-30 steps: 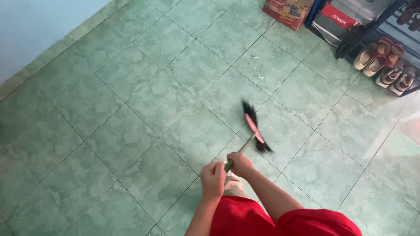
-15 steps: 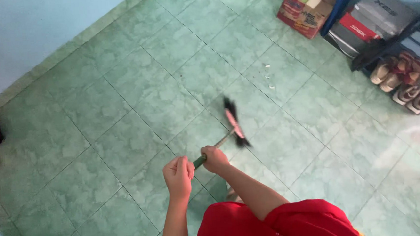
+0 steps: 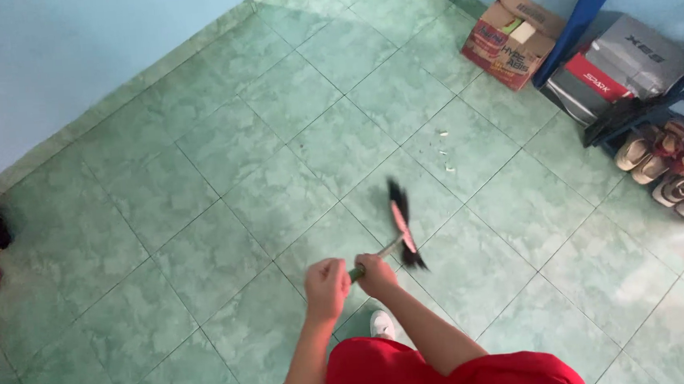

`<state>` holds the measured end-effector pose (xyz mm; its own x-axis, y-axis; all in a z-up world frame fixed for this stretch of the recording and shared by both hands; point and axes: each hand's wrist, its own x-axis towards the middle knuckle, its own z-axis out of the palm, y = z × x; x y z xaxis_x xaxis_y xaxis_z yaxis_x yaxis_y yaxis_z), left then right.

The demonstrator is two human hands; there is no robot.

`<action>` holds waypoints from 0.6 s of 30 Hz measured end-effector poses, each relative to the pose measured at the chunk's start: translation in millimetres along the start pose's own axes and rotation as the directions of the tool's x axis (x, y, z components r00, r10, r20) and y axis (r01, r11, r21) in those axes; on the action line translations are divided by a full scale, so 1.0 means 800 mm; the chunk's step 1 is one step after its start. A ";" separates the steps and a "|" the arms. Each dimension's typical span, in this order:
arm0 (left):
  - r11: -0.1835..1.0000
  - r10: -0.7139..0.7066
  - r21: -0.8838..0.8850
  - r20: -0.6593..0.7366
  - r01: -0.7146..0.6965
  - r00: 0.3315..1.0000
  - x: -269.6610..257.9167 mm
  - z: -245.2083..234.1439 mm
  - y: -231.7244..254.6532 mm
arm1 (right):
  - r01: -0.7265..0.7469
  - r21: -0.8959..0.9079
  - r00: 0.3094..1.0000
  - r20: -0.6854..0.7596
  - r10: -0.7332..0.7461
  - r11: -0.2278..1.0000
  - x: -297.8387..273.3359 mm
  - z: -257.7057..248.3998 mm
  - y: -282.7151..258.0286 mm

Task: The recorder uses a broom to sweep dust and debris on a tiled floor towards an area near a door and shoe rack.

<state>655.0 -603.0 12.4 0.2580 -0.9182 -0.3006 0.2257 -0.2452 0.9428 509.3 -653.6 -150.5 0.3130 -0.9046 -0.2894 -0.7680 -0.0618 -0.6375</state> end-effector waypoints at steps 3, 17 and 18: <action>1.000 -0.001 0.018 0.072 0.000 0.997 0.016 0.040 -0.031 | -0.045 -0.046 0.999 -0.024 0.044 0.998 -0.002 -0.023 0.054; 0.992 0.114 -0.067 0.089 -0.108 0.990 0.069 0.007 0.051 | 0.146 -0.037 0.989 -0.003 -0.146 0.989 0.071 -0.044 -0.018; 0.992 0.092 -0.092 0.095 -0.084 0.991 0.068 0.007 0.055 | 0.143 0.008 0.990 0.001 -0.143 0.990 0.070 -0.049 -0.037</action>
<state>674.1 -665.5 38.3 0.1877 -0.9622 -0.1973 0.2884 -0.1380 0.9475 527.4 -719.4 -120.0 0.4205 -0.8859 -0.1958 -0.7109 -0.1877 -0.6778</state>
